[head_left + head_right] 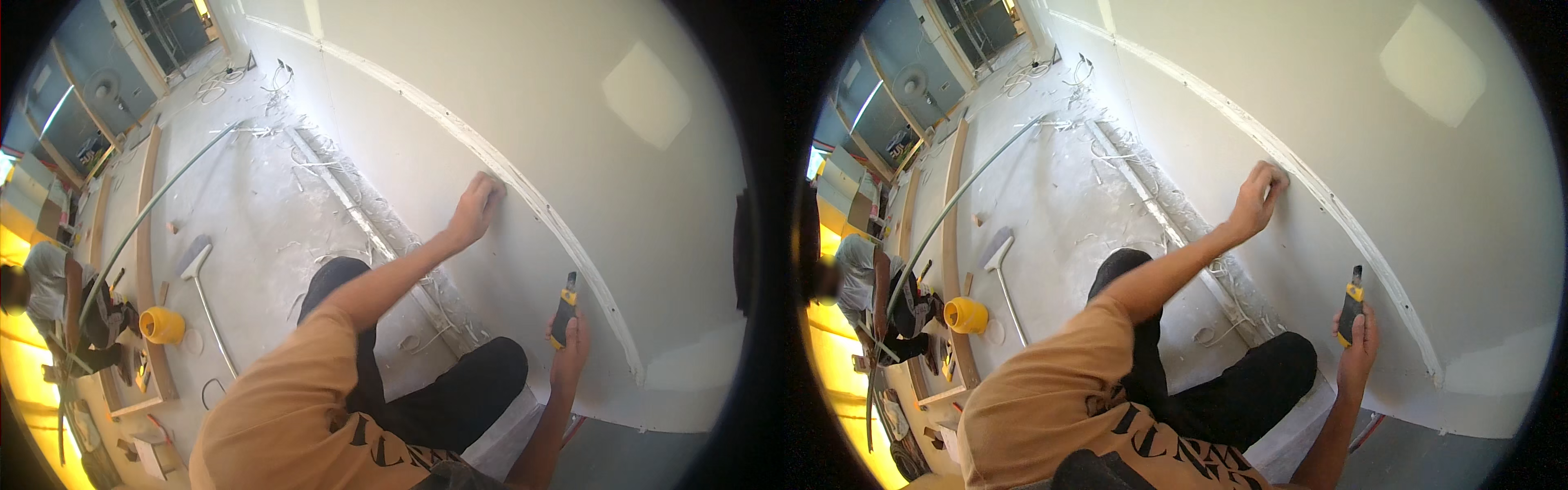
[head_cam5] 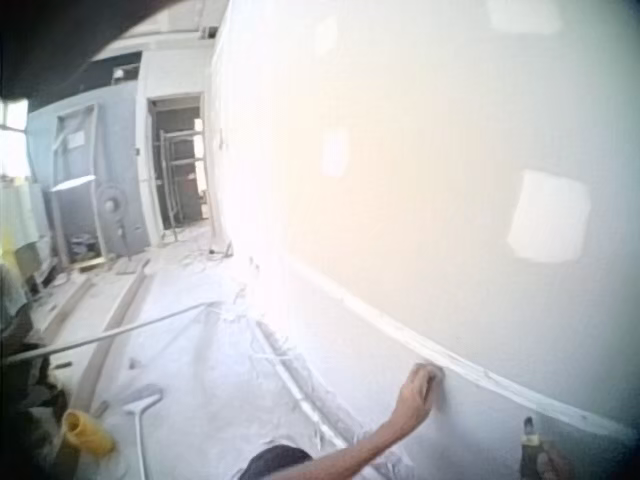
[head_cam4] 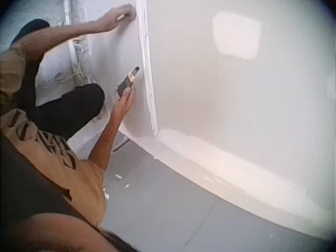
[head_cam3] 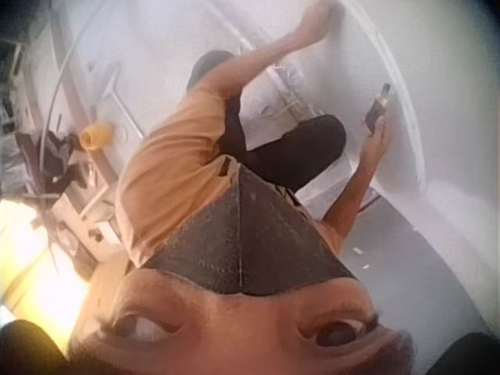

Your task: Cutting and removing a strip of drywall or trim along a wall joint using a utility knife.

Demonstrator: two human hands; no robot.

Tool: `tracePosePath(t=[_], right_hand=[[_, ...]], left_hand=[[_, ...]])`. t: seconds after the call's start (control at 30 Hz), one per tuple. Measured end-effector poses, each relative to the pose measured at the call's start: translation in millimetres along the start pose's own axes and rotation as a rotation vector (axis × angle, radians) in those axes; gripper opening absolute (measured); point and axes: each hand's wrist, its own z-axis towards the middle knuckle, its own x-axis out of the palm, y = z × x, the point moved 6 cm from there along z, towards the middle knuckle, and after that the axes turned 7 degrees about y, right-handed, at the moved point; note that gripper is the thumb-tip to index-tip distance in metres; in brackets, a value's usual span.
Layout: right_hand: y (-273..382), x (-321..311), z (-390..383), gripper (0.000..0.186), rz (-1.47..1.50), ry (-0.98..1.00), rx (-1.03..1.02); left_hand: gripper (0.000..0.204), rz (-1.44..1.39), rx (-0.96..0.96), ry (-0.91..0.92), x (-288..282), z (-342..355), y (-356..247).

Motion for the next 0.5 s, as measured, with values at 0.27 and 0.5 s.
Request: tracePosePath(t=[0.27,0.5], right_hand=[[-15,17,21,0.049,-0.211,0.299,-0.049],[-48,125,62,0.047,-0.235,0.675,-0.017]], left_hand=[[0.045,0.792,-0.507,1.290,-305,-139,187],[0.045,0.513,-1.541,1.250,-443,-491,74]])
